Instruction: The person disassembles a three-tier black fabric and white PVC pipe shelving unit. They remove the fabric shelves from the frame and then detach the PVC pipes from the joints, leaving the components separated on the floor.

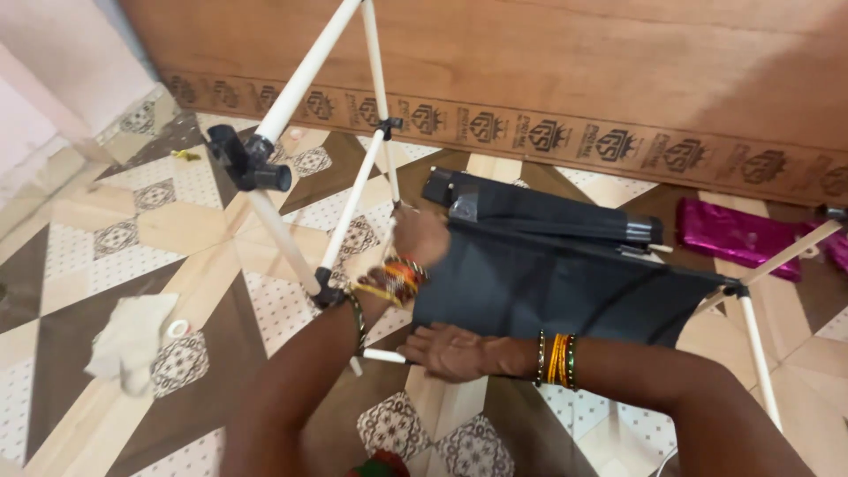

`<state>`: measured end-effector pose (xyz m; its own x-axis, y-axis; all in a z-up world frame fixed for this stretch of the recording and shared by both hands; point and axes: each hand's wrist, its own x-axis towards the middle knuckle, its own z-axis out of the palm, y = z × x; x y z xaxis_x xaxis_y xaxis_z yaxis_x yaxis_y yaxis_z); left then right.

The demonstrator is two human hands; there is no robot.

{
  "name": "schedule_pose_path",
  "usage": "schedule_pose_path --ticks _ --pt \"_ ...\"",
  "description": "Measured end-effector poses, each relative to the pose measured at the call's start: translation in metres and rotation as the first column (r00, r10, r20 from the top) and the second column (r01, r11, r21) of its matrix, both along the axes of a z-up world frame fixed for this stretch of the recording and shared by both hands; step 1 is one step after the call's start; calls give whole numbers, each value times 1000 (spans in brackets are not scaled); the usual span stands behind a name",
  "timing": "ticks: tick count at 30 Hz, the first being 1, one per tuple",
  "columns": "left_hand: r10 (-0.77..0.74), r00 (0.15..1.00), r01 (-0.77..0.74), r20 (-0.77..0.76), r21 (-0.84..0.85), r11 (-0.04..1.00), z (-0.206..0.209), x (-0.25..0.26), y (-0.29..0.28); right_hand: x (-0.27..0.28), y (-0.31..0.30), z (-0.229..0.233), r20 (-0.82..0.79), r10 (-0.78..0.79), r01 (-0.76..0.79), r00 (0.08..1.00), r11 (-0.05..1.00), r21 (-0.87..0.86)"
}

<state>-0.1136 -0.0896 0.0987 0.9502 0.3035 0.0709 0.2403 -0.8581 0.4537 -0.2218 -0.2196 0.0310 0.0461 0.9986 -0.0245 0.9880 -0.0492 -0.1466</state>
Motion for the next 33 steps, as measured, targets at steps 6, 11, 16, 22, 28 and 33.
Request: schedule_pose_path --ticks 6,11,16,22,28,33 --pt "-567 726 656 389 -148 740 15 -213 -3 -21 13 4 -154 -98 130 983 967 217" --pt "350 910 -137 224 -632 763 -39 -268 51 -36 25 2 -432 -333 371 838 929 5" --pt "188 709 233 680 -478 847 -115 -222 79 -17 32 3 -694 -299 377 655 925 -43" --pt "285 900 45 329 -720 692 -147 -161 89 11 27 -4 -401 -280 332 872 941 64" --pt "242 920 76 309 -744 664 -140 -106 77 53 21 -12 -589 -425 516 687 857 -17" --pt "182 954 74 238 -776 627 -131 -90 74 69 17 -20 -436 -424 505 793 859 84"
